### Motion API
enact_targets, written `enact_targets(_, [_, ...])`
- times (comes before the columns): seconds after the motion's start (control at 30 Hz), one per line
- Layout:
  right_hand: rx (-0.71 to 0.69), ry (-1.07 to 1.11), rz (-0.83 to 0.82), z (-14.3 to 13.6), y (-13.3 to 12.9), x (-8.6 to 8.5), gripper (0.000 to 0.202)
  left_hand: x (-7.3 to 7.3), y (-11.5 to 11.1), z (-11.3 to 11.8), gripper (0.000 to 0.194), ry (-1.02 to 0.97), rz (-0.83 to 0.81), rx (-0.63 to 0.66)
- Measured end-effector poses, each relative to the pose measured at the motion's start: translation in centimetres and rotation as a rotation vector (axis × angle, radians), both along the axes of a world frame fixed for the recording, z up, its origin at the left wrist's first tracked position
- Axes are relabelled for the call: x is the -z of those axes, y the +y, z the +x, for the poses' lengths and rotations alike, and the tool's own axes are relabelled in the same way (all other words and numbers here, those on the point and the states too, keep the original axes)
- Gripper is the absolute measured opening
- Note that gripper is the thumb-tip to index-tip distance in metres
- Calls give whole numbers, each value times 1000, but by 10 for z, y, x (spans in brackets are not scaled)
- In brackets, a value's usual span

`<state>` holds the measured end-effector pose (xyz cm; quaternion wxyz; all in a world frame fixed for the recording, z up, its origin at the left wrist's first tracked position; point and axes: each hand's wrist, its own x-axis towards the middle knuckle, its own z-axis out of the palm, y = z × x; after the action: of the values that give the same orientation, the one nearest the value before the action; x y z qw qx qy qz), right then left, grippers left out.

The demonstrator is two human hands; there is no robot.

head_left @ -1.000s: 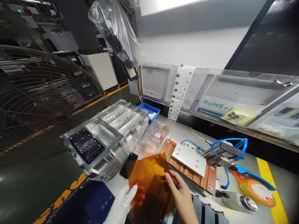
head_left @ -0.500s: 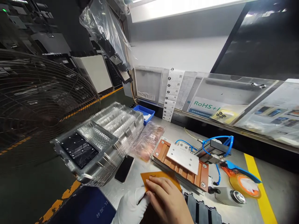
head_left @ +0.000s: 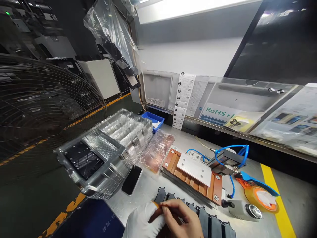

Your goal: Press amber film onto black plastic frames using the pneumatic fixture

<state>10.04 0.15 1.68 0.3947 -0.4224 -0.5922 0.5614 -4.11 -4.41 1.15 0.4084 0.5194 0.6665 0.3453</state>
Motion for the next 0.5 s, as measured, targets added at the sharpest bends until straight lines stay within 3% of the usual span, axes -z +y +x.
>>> enact_targets(0.17, [20, -16, -20, 3, 2, -7, 36, 5, 0, 3, 44, 41, 1, -12])
enact_targets(0.37, [136, -54, -58, 3, 0, 1, 41, 7, 1, 8, 49, 204, 64, -18])
enact_targets(0.5, [64, 72, -177, 9, 5, -3, 40, -1, 3, 7, 48, 187, 67, -20])
